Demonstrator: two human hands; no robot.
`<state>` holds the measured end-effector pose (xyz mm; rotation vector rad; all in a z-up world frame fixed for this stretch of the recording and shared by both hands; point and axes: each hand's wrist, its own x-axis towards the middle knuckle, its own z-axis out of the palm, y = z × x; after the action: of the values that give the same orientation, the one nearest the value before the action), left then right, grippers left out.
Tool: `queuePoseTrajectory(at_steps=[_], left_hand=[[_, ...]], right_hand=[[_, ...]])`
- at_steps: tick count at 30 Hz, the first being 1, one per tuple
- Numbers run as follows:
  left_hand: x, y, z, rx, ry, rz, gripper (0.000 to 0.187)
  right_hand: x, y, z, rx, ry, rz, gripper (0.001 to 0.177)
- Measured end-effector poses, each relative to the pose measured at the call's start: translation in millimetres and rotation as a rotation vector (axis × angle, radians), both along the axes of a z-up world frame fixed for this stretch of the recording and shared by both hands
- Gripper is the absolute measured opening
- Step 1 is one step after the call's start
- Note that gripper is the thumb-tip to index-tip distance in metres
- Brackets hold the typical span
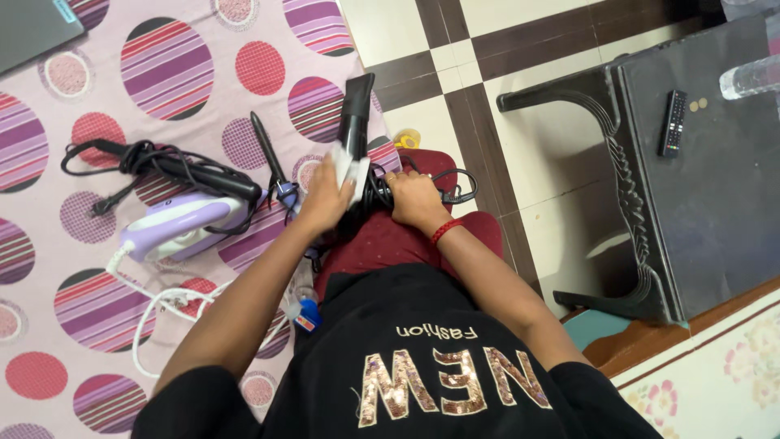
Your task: The person wipes a purple iron, a black hair straightener, a black hair dryer, and a silver laptop with a white cloth. The person uses a spray bottle to apply liquid to the cloth before wiping the laptop.
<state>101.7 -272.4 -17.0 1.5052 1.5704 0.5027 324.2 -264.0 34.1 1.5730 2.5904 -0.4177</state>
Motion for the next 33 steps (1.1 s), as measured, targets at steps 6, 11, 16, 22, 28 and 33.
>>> queuePoseTrajectory(at_steps=[6,11,16,22,28,33], left_hand=[[4.1,-37.0,71.0,0.484,0.058,0.097,0.079],[1.0,72.0,174.0,0.204,-0.415,-0.084,0.086],[18.7,116.2,231.6,0.008,-1.307,-0.204,0.067],[90.9,88.8,260.9,0.894,-0.815,-0.053,0.06],[97.4,73.3,338.2,1.533,-0.193,-0.133,0.069],[103.8,83.7,373.2,1.353,-0.126,-0.401,0.049]], right_hand=[[-2.7,6.7,46.6,0.051,0.169,-0.24,0.045],[21.2,23.7,129.7,0.192,0.335,-0.242,0.048],[26.4,23.9,158.8,0.234,0.674,-0.235,0.044],[25.7,27.8,177.4,-0.398,1.452,-0.417,0.037],[24.1,21.3,205.6,-0.274,1.438,-0.437,0.026],[22.2,5.9,215.5,-0.316,1.457,-0.491,0.023]])
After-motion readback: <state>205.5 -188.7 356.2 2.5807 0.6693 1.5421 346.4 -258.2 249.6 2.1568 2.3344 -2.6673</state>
